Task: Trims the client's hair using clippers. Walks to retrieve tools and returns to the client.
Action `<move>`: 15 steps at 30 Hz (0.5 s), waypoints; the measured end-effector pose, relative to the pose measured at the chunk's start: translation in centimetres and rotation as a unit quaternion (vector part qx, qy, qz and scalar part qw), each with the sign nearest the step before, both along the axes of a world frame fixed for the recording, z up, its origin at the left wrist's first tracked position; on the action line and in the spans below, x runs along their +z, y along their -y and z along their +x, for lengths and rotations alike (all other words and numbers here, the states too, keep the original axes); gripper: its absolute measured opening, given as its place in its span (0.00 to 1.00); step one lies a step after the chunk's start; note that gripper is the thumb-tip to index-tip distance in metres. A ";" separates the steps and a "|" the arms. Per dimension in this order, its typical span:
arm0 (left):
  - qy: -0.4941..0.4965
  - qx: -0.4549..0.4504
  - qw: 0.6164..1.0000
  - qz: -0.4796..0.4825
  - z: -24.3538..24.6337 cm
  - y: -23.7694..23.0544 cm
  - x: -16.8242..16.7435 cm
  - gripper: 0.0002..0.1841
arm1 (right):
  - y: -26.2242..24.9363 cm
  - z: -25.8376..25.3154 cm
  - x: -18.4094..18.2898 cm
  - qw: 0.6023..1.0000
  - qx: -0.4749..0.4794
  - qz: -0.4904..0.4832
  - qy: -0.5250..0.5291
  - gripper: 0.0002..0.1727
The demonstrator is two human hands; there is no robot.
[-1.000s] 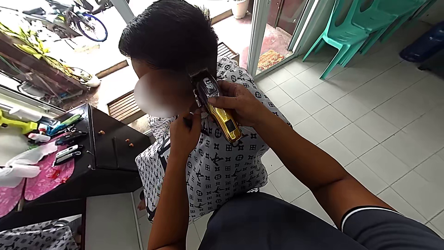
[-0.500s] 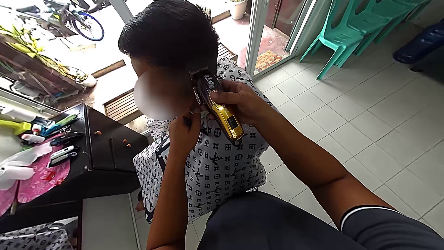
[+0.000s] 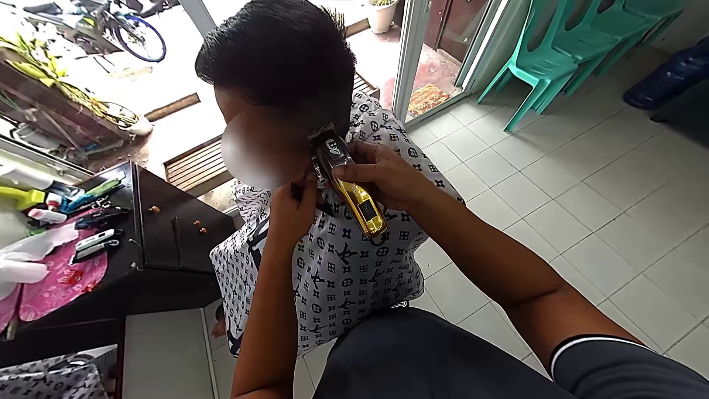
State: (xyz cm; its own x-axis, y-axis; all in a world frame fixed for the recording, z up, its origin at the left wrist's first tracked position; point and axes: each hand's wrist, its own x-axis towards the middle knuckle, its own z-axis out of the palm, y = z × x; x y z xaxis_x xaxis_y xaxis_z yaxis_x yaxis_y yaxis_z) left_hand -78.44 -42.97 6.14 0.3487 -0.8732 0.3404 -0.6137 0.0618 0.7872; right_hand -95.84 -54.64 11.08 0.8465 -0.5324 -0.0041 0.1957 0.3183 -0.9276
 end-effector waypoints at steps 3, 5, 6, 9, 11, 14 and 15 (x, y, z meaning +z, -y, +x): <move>-0.001 -0.014 1.000 0.000 0.4 0.2 0.1 0.19 | -0.5 0.4 0.4 0.999 -0.024 -0.019 0.022 0.29; 0.000 -0.013 1.000 0.008 0.5 0.1 0.1 0.18 | -0.7 0.7 0.4 0.999 -0.033 -0.028 0.018 0.30; 0.003 -0.012 1.000 0.012 0.6 0.1 0.2 0.19 | -0.9 0.7 0.3 0.999 -0.032 -0.018 0.009 0.28; 0.011 -0.023 0.999 0.020 0.9 0.0 0.3 0.21 | -1.4 0.8 0.3 0.999 -0.032 0.007 0.001 0.26; 0.005 -0.028 0.999 0.018 0.9 0.0 0.2 0.19 | -1.5 1.0 0.5 0.999 -0.048 -0.018 0.015 0.29; 0.013 -0.031 0.999 0.015 1.1 0.1 0.1 0.16 | -1.6 1.1 0.5 0.998 -0.046 -0.029 0.010 0.31; 0.014 -0.031 0.999 0.015 1.3 0.1 0.1 0.17 | -1.7 1.1 0.4 0.999 -0.039 -0.010 0.000 0.29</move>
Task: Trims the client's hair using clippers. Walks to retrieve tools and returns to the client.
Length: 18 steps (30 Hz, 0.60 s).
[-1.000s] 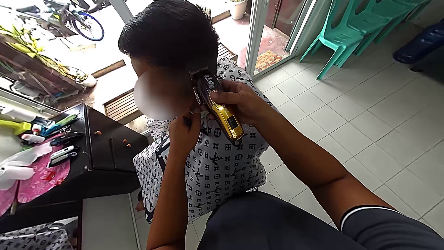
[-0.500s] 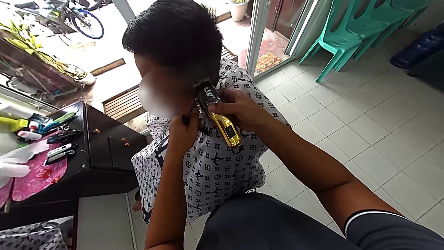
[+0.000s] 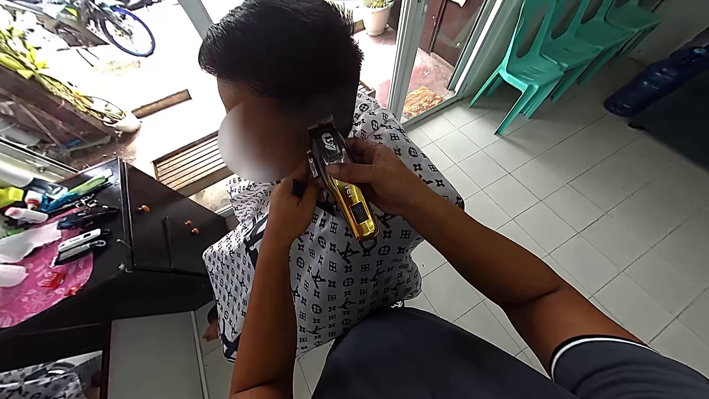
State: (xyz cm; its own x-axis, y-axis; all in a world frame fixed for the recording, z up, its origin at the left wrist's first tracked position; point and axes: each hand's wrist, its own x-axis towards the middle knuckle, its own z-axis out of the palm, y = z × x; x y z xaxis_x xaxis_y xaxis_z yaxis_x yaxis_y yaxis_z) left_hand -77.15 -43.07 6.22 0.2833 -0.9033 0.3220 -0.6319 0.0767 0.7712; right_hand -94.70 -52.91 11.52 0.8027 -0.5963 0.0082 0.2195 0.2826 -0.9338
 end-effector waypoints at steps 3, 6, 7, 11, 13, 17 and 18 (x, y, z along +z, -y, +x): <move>-0.009 -0.008 1.000 0.002 0.3 0.0 -0.1 0.18 | -0.2 0.1 0.3 1.000 0.006 0.015 0.002 0.27; -0.018 -0.016 1.000 -0.004 0.3 0.0 -0.1 0.16 | -0.4 0.3 0.6 1.000 -0.013 -0.018 0.020 0.30; -0.018 -0.017 1.000 -0.003 0.4 0.1 -0.2 0.16 | -0.5 0.3 0.6 1.000 -0.011 -0.012 0.017 0.29; -0.015 -0.027 1.000 0.000 0.7 0.1 -0.1 0.15 | -0.4 0.0 0.4 0.999 0.019 0.032 0.004 0.23; -0.020 -0.033 0.999 -0.010 0.5 0.0 0.1 0.16 | -0.4 0.2 0.9 1.000 -0.003 0.003 0.012 0.25; -0.031 -0.036 0.999 -0.009 0.8 0.1 -0.2 0.15 | -0.8 0.2 0.9 1.000 -0.008 0.004 -0.013 0.25; -0.030 -0.037 0.999 -0.003 0.9 0.1 -0.2 0.15 | -1.0 0.2 0.8 1.000 -0.006 0.012 -0.021 0.24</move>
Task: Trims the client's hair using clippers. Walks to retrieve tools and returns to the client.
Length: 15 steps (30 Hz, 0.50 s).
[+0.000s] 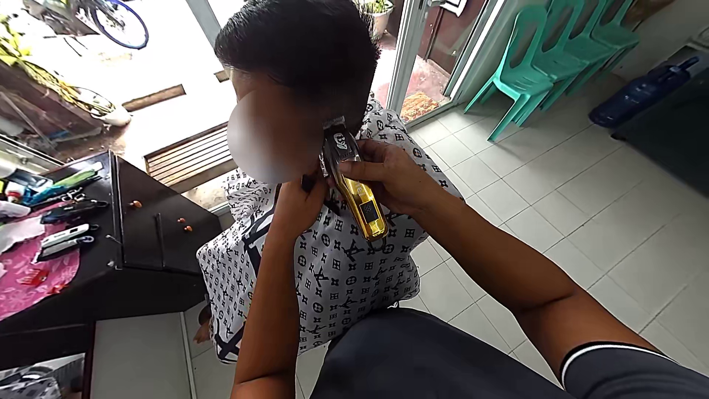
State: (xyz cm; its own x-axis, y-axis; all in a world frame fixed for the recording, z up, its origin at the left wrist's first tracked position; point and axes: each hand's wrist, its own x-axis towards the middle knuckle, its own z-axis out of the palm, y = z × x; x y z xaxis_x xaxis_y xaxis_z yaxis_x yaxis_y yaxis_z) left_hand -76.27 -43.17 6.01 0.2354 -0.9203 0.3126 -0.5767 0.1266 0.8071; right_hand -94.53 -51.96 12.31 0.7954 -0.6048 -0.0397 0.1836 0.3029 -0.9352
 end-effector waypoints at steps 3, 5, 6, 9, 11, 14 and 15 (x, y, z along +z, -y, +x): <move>0.000 0.000 1.000 -0.001 0.0 0.0 -0.1 0.15 | -0.4 0.3 0.1 0.999 -0.026 -0.020 0.004 0.27; 0.010 0.003 1.000 0.000 0.1 0.0 0.0 0.14 | -0.6 0.6 0.2 0.999 -0.038 -0.033 0.000 0.30; 0.011 0.004 1.000 0.006 0.2 0.0 -0.1 0.14 | -0.8 0.7 0.1 0.999 -0.034 -0.026 -0.007 0.29; 0.010 -0.002 1.000 0.006 0.4 0.0 -0.2 0.15 | -1.0 0.8 0.0 1.000 -0.023 -0.007 -0.017 0.26; 0.000 -0.003 1.000 0.004 0.3 -0.1 -0.2 0.13 | -1.1 1.1 0.1 0.998 -0.042 -0.042 -0.008 0.31; -0.004 -0.007 1.000 0.009 0.4 -0.1 -0.1 0.13 | -1.6 1.4 0.0 0.998 -0.047 -0.042 -0.014 0.31; -0.003 -0.009 1.000 0.009 0.6 -0.1 -0.2 0.14 | -1.7 1.4 0.0 0.999 -0.042 -0.020 -0.020 0.29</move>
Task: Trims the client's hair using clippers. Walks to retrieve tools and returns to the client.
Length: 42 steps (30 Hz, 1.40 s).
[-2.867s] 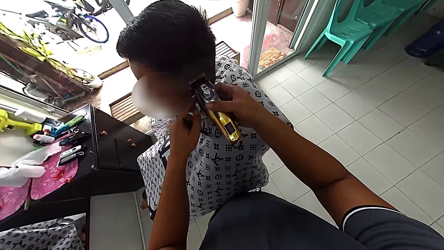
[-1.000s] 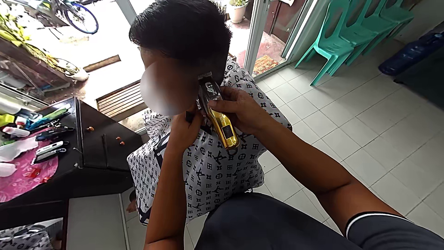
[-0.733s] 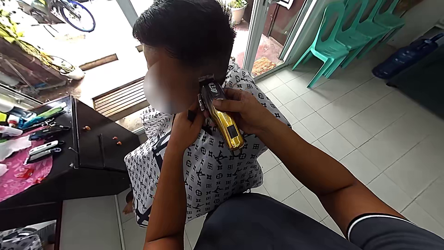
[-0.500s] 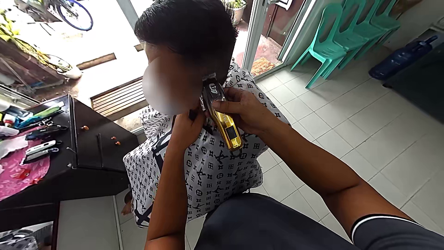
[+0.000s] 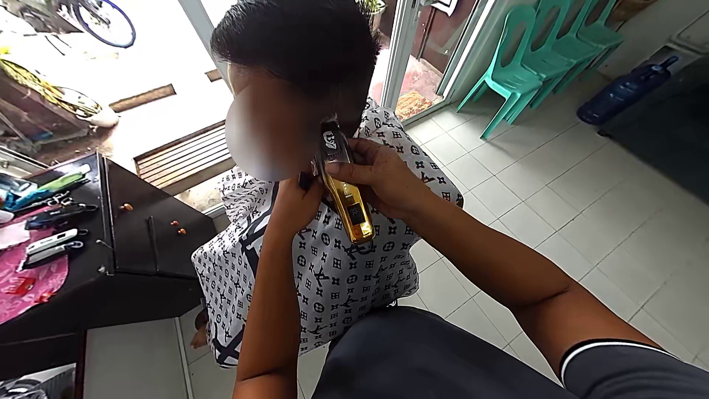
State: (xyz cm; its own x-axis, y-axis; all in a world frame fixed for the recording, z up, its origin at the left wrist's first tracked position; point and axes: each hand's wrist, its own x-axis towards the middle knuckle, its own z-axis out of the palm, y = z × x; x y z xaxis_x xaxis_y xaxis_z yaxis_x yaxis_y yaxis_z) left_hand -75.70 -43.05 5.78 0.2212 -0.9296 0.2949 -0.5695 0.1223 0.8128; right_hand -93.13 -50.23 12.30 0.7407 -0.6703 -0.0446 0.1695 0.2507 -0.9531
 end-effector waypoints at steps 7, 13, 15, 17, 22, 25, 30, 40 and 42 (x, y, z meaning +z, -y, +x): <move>-0.024 -0.022 0.999 -0.017 0.5 0.0 -0.4 0.12 | -0.6 0.6 0.2 1.000 -0.015 0.006 0.015 0.29; -0.039 -0.039 0.998 0.000 1.1 -0.2 -0.2 0.09 | -1.6 1.3 0.6 0.999 -0.025 0.016 0.024 0.27; -0.052 -0.034 0.998 0.017 1.1 -0.3 0.2 0.09 | -2.0 1.6 0.7 0.999 -0.022 0.035 0.019 0.26; -0.055 -0.031 0.998 0.028 1.1 -0.5 0.6 0.08 | -2.3 1.8 0.7 0.998 -0.011 0.065 0.013 0.21; -0.038 -0.066 0.997 0.020 1.4 -0.8 0.8 0.10 | -3.0 2.6 0.9 0.999 -0.042 0.025 0.015 0.27; -0.068 -0.102 0.992 -0.018 2.8 0.5 -1.8 0.10 | -3.2 2.8 0.8 0.997 -0.037 0.068 0.012 0.21; 0.008 -0.106 0.994 -0.022 3.0 0.5 -2.1 0.12 | -3.5 3.0 1.1 0.997 -0.053 0.059 0.024 0.26; -0.049 -0.092 0.995 -0.003 1.7 -1.2 1.3 0.12 | -2.4 -0.4 -0.3 0.983 -0.066 -0.171 0.021 0.39; -0.128 -0.101 0.985 -0.054 2.7 -2.1 2.2 0.11 | -1.9 -3.6 -1.5 0.969 -0.061 -0.239 -0.013 0.44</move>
